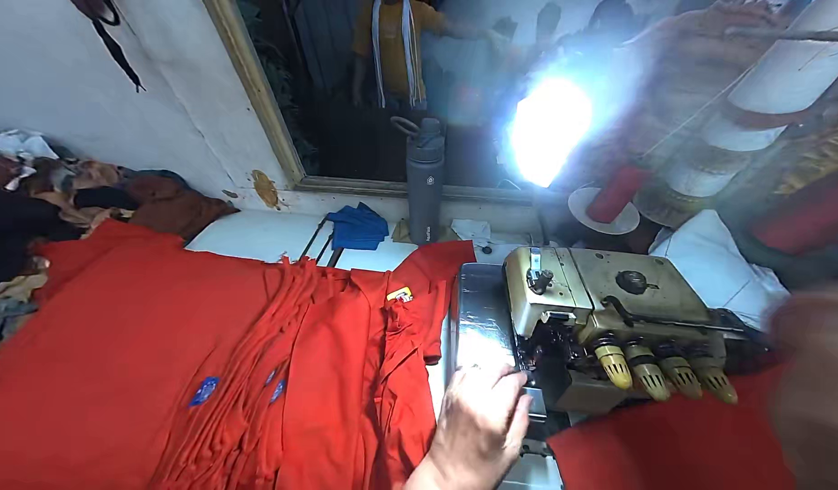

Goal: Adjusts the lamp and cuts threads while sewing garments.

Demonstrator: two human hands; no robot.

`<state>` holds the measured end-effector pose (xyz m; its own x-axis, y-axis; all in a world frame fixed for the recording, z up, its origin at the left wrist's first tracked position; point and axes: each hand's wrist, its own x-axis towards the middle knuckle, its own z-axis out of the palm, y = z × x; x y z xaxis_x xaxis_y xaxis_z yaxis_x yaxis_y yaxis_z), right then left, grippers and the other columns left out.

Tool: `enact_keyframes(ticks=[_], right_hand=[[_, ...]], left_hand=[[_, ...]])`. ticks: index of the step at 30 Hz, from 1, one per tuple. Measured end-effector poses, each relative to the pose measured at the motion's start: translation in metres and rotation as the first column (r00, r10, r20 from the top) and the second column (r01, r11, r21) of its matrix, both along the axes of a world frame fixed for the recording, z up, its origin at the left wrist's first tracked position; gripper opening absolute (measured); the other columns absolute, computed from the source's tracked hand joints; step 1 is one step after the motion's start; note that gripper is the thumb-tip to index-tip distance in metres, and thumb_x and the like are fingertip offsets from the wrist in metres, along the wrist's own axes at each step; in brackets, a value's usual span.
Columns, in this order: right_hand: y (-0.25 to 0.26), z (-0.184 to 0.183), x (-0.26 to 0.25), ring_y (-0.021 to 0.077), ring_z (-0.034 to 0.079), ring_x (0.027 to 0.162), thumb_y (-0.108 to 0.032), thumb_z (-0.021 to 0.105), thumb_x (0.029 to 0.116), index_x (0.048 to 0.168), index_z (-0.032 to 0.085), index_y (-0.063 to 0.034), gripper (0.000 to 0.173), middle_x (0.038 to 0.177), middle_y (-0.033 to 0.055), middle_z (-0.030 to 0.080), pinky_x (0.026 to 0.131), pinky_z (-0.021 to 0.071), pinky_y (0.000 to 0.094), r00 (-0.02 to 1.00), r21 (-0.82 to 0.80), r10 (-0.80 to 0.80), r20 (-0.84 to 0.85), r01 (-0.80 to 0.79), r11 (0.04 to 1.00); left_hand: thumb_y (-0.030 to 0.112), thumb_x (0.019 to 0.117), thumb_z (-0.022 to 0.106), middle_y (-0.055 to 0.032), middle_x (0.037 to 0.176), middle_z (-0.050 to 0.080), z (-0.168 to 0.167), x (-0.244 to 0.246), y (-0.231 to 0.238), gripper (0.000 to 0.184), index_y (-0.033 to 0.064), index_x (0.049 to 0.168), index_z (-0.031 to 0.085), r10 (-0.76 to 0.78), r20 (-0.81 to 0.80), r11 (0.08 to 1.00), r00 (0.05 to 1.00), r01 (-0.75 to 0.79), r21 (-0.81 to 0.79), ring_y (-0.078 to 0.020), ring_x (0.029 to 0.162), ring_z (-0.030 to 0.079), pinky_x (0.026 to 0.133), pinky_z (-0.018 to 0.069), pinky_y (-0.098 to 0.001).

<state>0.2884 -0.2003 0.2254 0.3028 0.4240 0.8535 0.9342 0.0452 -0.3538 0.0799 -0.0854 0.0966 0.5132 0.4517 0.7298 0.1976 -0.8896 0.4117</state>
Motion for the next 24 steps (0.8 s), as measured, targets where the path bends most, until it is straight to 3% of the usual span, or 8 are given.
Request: enact_keyframes(ticks=[2,5,7,9,13,16,21,24], right_hand=[[0.044,0.024,-0.027,0.0199,0.064,0.077,-0.022,0.056,0.0985,0.096,0.072,0.0008,0.028,0.084,0.0115,0.068,0.067,0.0536,0.0361,0.965,-0.235,0.119,0.234,-0.063,0.97],[0.099,0.027,-0.032,0.0366,0.066,0.089,-0.042,0.063,0.0996,0.113,0.072,-0.0003,0.044,0.095,0.0174,0.067,0.073,0.0527,0.0537,0.975,-0.614,0.167,0.148,-0.041,0.788],[0.123,0.02,-0.026,0.0341,0.067,0.081,-0.046,0.064,0.0976,0.095,0.073,-0.0011,0.046,0.083,0.0157,0.066,0.067,0.053,0.0529,0.988,-0.676,0.111,0.106,-0.01,0.737],[0.13,0.019,-0.029,0.0323,0.066,0.075,-0.04,0.067,0.0982,0.085,0.071,-0.001,0.041,0.076,0.015,0.065,0.064,0.0508,0.0513,0.997,-0.676,0.073,0.039,-0.027,0.736],[0.127,0.016,-0.033,0.0301,0.066,0.071,-0.03,0.064,0.0997,0.084,0.072,0.0002,0.035,0.073,0.0152,0.066,0.064,0.0502,0.0509,0.998,-0.572,0.012,-0.057,-0.042,0.819],[0.125,0.016,-0.037,0.0203,0.061,0.069,-0.022,0.068,0.0986,0.085,0.073,-0.0019,0.025,0.073,0.0097,0.065,0.065,0.0468,0.0434,0.973,-0.484,-0.035,-0.227,-0.081,0.871],[0.125,0.017,-0.046,0.0176,0.061,0.072,-0.024,0.076,0.0933,0.084,0.074,-0.0042,0.022,0.075,0.0074,0.066,0.069,0.0467,0.0427,0.916,-0.443,-0.128,-0.38,-0.059,0.894],[0.128,0.004,-0.044,0.012,0.057,0.065,-0.023,0.075,0.0938,0.081,0.071,-0.0036,0.024,0.07,0.0042,0.063,0.064,0.0465,0.0355,0.877,-0.298,-0.035,-0.479,-0.125,0.946]], left_hand=[[0.022,0.0911,0.067,-0.0052,0.088,0.075,-0.002,0.016,0.001,0.019,0.0088,0.095,0.08,0.051,-0.039,0.999,0.998,-0.05,0.019,-0.0218,0.082,0.072,0.077,0.0586,-0.0389],[0.023,0.0875,0.07,-0.004,0.079,0.07,-0.005,0.028,0.001,0.015,0.0122,0.078,0.075,0.144,-0.037,0.988,0.989,-0.141,0.065,-0.0221,0.076,0.069,0.068,0.0559,-0.0384],[0.024,0.0859,0.072,-0.0042,0.08,0.071,-0.005,0.03,0.0,0.016,0.0128,0.076,0.075,0.17,-0.033,0.984,0.985,-0.168,0.059,-0.0224,0.075,0.07,0.063,0.0557,-0.0387],[0.024,0.0853,0.072,-0.0041,0.081,0.072,-0.007,0.03,0.0,0.015,0.0131,0.076,0.075,0.178,-0.025,0.982,0.984,-0.176,0.069,-0.0224,0.074,0.07,0.063,0.0553,-0.0385],[0.024,0.0852,0.072,-0.0029,0.079,0.072,-0.013,0.033,0.001,0.015,0.0134,0.075,0.075,0.186,-0.001,0.975,0.982,-0.185,0.124,-0.021,0.075,0.07,0.064,0.0554,-0.0375],[0.024,0.0854,0.071,-0.0029,0.079,0.071,-0.013,0.034,0.002,0.016,0.0129,0.074,0.074,0.183,0.012,0.975,0.983,-0.182,0.129,-0.0209,0.074,0.07,0.063,0.0546,-0.0376],[0.024,0.0845,0.073,-0.0026,0.078,0.07,-0.014,0.035,0.002,0.016,0.0126,0.073,0.074,0.189,0.008,0.974,0.982,-0.188,0.125,-0.0205,0.074,0.07,0.062,0.0549,-0.0378],[0.024,0.0834,0.074,-0.003,0.08,0.072,-0.014,0.034,0.002,0.016,0.012,0.073,0.074,0.179,0.014,0.977,0.984,-0.179,0.117,-0.0201,0.076,0.071,0.063,0.0561,-0.038]])
